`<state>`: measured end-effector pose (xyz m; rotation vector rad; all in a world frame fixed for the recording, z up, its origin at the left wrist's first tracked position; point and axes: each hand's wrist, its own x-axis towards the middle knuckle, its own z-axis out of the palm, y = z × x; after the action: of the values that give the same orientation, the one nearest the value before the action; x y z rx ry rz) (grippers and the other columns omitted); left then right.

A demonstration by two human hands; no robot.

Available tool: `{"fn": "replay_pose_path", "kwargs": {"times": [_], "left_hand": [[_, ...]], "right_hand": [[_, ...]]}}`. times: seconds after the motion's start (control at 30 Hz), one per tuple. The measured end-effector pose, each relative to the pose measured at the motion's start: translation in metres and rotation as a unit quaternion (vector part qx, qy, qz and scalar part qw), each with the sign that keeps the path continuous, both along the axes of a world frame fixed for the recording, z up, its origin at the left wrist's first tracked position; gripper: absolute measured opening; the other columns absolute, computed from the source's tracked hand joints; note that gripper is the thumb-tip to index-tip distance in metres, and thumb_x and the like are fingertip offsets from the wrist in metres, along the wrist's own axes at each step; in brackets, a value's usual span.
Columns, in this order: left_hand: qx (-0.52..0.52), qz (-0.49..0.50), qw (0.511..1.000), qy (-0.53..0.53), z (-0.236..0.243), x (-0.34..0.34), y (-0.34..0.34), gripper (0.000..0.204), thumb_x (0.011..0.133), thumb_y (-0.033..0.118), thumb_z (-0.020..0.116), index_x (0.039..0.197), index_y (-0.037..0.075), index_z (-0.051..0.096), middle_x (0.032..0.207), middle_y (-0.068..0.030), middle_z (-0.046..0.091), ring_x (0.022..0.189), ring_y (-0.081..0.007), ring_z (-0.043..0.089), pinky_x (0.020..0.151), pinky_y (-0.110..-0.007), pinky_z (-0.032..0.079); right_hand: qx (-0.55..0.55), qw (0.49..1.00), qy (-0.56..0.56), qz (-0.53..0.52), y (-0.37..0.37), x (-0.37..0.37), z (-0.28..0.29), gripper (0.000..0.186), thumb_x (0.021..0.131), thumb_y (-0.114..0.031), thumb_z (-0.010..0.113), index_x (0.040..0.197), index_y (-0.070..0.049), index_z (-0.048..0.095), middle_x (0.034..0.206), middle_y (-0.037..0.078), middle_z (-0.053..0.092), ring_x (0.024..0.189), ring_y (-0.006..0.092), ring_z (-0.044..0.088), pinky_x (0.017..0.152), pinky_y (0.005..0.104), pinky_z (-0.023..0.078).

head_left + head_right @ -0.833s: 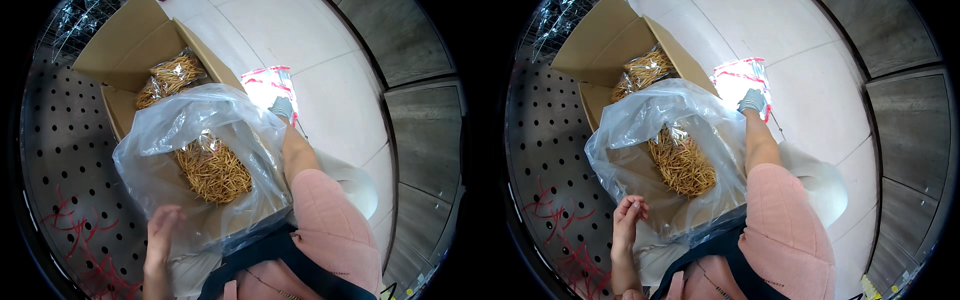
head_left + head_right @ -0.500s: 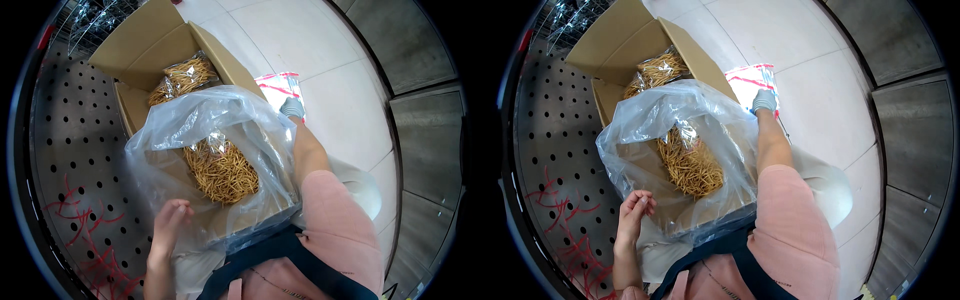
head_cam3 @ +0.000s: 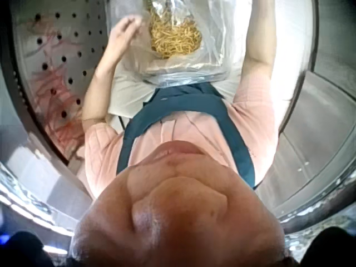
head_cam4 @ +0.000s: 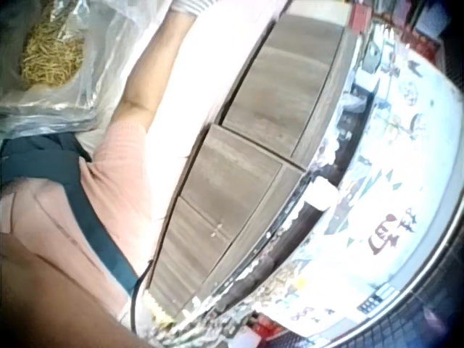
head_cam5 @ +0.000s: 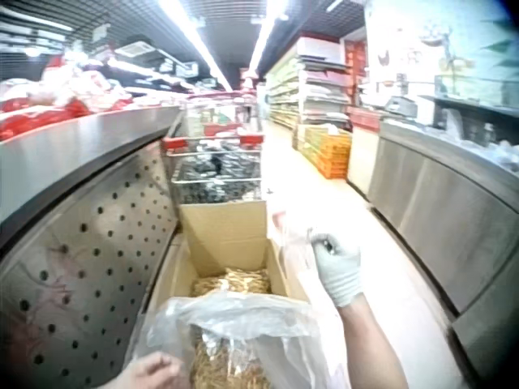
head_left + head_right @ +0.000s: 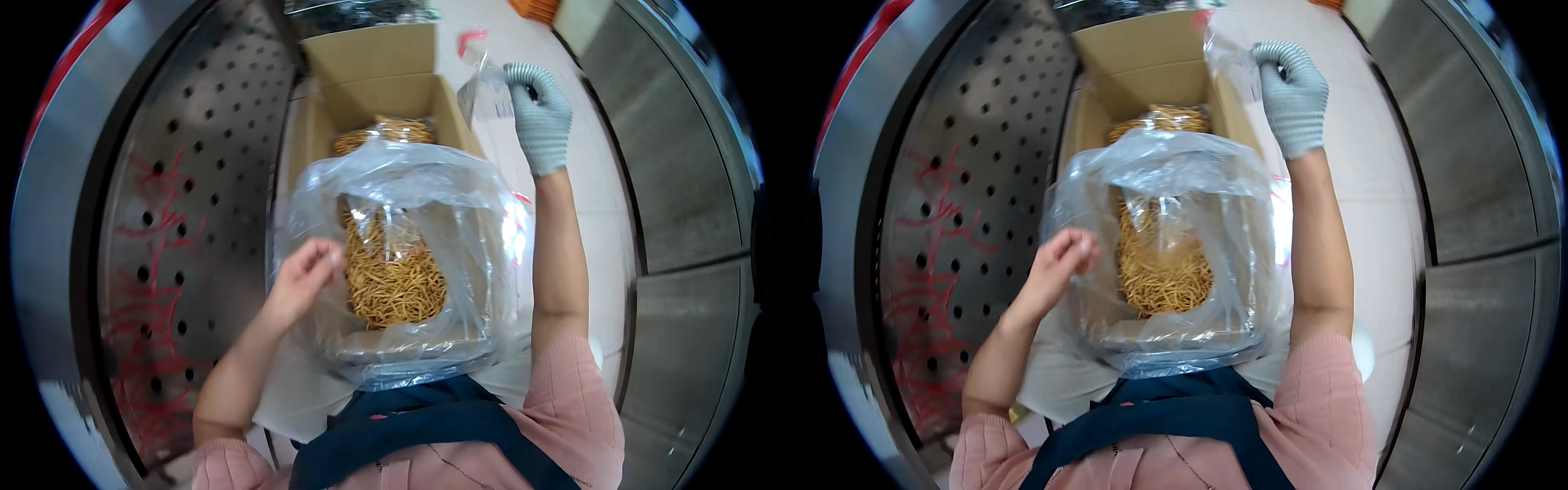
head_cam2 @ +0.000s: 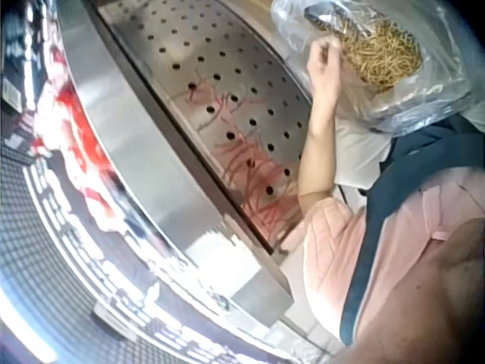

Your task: The person fills a plastic bag with dried root-like food items from a larger bulk bag, secures the bag with a wire tie, and sets it aside.

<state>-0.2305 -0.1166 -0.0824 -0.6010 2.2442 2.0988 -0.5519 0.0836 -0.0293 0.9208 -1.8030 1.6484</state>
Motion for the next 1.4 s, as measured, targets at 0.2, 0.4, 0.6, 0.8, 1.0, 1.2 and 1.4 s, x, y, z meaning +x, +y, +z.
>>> {"fn": "replay_pose_path", "kwargs": {"times": [0.2, 0.4, 0.6, 0.8, 1.0, 1.2, 1.4], "left_hand": [[0.135, 0.126, 0.981, 0.057, 0.041, 0.000, -0.028, 0.057, 0.095, 0.051, 0.036, 0.116, 0.002, 0.056, 0.106, -0.0062, 0.062, 0.088, -0.0117, 0.057, 0.080, -0.027, 0.044], [0.112, 0.057, 0.991, -0.043, 0.036, 0.015, -0.023, 0.039, 0.091, 0.037, 0.056, 0.110, 0.003, 0.059, 0.087, -0.0019, 0.062, 0.070, -0.0065, 0.055, 0.064, -0.021, 0.044], [0.057, 0.079, 0.995, 0.026, 0.002, 0.017, -0.011, 0.015, 0.088, 0.021, 0.062, 0.094, 0.007, 0.058, 0.077, 0.0017, 0.059, 0.065, -0.0031, 0.052, 0.056, -0.018, 0.042], [-0.174, 0.097, 0.979, 0.042, -0.014, 0.010, 0.006, 0.012, 0.095, 0.015, 0.049, 0.092, 0.004, 0.054, 0.089, -0.0057, 0.065, 0.075, -0.0102, 0.060, 0.067, -0.027, 0.050], [-0.416, 0.001, 0.905, 0.093, -0.028, 0.015, 0.035, 0.020, 0.094, 0.019, 0.047, 0.106, 0.009, 0.060, 0.081, -0.0171, 0.065, 0.073, -0.0311, 0.065, 0.063, -0.039, 0.051], [-0.468, -0.053, 0.877, 0.094, -0.025, 0.015, 0.051, 0.018, 0.091, 0.015, 0.050, 0.104, 0.008, 0.061, 0.071, -0.0189, 0.062, 0.064, -0.0354, 0.062, 0.059, -0.042, 0.050], [-0.479, -0.055, 0.873, 0.072, -0.014, 0.010, 0.048, 0.022, 0.089, 0.013, 0.053, 0.109, 0.006, 0.059, 0.070, -0.0193, 0.063, 0.066, -0.0354, 0.063, 0.058, -0.040, 0.051]], "right_hand": [[0.162, 0.960, 0.174, 0.146, -0.050, 0.132, 0.014, 0.017, 0.066, 0.006, 0.063, 0.079, -0.005, 0.066, 0.085, 0.009, 0.066, 0.079, 0.0238, 0.063, 0.072, 0.0321, 0.051], [0.230, 0.937, 0.197, 0.173, -0.063, 0.188, -0.022, 0.015, 0.067, -0.001, 0.063, 0.081, -0.006, 0.066, 0.084, 0.009, 0.065, 0.077, 0.0270, 0.061, 0.069, 0.0352, 0.050], [0.297, 0.929, 0.130, 0.179, -0.053, 0.211, -0.054, 0.018, 0.067, 0.001, 0.060, 0.083, -0.005, 0.067, 0.089, 0.010, 0.064, 0.083, 0.0286, 0.060, 0.077, 0.0371, 0.048], [0.243, 0.967, -0.004, 0.074, -0.030, 0.237, -0.088, 0.024, 0.068, -0.008, 0.064, 0.092, -0.006, 0.063, 0.089, 0.014, 0.061, 0.088, 0.0300, 0.058, 0.082, 0.0372, 0.047], [0.160, 0.791, -0.516, 0.287, -0.036, 0.258, -0.117, 0.038, 0.087, -0.028, 0.064, 0.113, 0.000, 0.058, 0.102, 0.012, 0.064, 0.090, 0.0141, 0.058, 0.079, 0.0284, 0.048], [0.073, 0.816, -0.521, 0.239, -0.050, 0.264, -0.195, 0.025, 0.089, -0.023, 0.058, 0.095, 0.001, 0.063, 0.082, 0.011, 0.064, 0.073, 0.0143, 0.058, 0.069, 0.0300, 0.047], [-0.001, 0.743, -0.627, 0.232, -0.042, 0.257, -0.176, 0.019, 0.089, -0.016, 0.058, 0.086, 0.002, 0.064, 0.072, 0.006, 0.062, 0.057, 0.0139, 0.057, 0.050, 0.0258, 0.048]]}}
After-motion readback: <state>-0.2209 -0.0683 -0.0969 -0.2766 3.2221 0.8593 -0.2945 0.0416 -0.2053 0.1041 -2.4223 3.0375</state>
